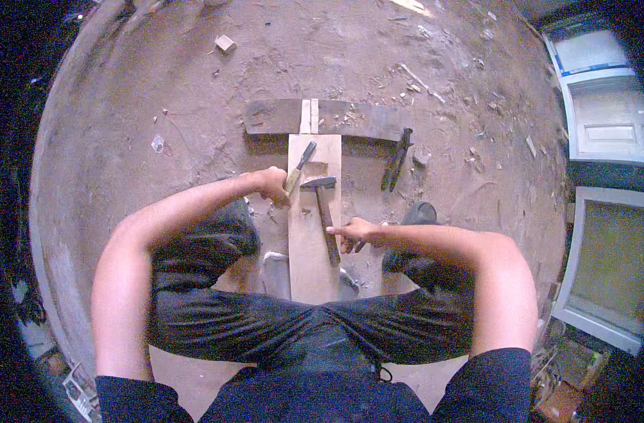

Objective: The person chisels a piece of wood. The person holds a chisel against the wood and strikes it with a hammer to carve out sections.

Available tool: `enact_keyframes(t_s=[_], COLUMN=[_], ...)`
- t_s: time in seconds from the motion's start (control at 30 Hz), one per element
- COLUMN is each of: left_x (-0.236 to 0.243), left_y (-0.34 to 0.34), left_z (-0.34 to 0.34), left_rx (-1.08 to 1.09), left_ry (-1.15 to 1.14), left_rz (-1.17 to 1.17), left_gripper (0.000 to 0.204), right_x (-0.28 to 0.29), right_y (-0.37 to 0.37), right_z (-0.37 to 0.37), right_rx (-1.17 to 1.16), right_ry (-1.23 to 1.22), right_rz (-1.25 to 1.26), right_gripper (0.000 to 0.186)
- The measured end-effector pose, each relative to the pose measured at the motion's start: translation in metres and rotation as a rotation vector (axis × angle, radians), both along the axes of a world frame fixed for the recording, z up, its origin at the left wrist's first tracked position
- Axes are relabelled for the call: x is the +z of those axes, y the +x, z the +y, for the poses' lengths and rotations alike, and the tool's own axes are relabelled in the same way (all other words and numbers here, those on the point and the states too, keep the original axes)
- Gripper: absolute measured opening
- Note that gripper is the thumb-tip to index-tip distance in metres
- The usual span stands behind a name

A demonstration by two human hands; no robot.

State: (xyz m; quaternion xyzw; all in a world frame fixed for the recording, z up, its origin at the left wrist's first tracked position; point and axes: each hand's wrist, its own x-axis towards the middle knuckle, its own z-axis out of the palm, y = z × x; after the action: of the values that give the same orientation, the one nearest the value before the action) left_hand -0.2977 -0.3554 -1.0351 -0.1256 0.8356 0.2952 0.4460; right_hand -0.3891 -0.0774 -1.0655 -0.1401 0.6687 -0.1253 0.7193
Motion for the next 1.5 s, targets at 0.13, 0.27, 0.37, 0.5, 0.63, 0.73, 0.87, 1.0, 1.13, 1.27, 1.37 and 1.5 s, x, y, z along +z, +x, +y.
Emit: enact_keyframes(t_s=[0.13,0.27,0.37,0.5,0.63,0.73,0.87,1.0,1.13,1.27,1.37,1.5], left_x=[-0.015,-0.001,0.011,-0.002,0.001,-0.003,-0.019,-0.040,-0.017,-0.016,0.025,0.054], left_y=[-0.011,-0.039,-0.042,-0.071,-0.097,-0.086,-0.117,-0.121,-0.122,-0.080,-0.137,-0.100], left_z=[-0.008,-0.027,-0.047,-0.047,-0.012,-0.030,-0.034,-0.020,-0.009,-0.037,0.000,-0.012], left_rx=[-0.014,-0.102,-0.199,-0.239,-0.523,-0.310,-0.443,-0.423,-0.458,-0.375,-0.361,-0.364], left_ry=[-0.045,0.002,-0.108,-0.017,-0.137,-0.024,-0.031,0.158,0.165,0.114,0.134,0.034], left_rz=[-0.058,-0.151,-0.203,-0.239,-0.175,-0.227,-0.095,0.085,0.178,-0.039,0.051,0.141], left_gripper=[0.041,0.048,0.051,0.056,0.063,0.064,0.059,0.054,0.055,0.053,0.047,0.046], right_x=[0.006,0.019,0.023,0.028,-0.005,0.005,0.015,0.027,0.047,0.012,0.029,0.037], right_y=[-0.012,-0.032,-0.024,-0.017,-0.041,-0.023,-0.035,-0.035,-0.033,-0.012,-0.066,-0.058], right_z=[-0.020,-0.040,-0.069,-0.073,-0.064,-0.088,-0.083,-0.070,-0.064,-0.102,-0.064,-0.065], right_rx=[0.220,0.446,0.526,0.644,0.578,0.669,0.730,0.739,0.807,1.035,0.862,0.853], right_ry=[0.043,-0.017,0.060,0.165,0.174,0.171,0.156,0.026,-0.038,-0.120,0.127,-0.128], right_rz=[0.041,0.106,0.107,0.329,0.105,0.089,0.248,0.329,0.463,0.369,0.374,0.654], right_gripper=[0.062,0.066,0.068,0.069,0.059,0.056,0.062,0.062,0.054,0.050,0.052,0.047])
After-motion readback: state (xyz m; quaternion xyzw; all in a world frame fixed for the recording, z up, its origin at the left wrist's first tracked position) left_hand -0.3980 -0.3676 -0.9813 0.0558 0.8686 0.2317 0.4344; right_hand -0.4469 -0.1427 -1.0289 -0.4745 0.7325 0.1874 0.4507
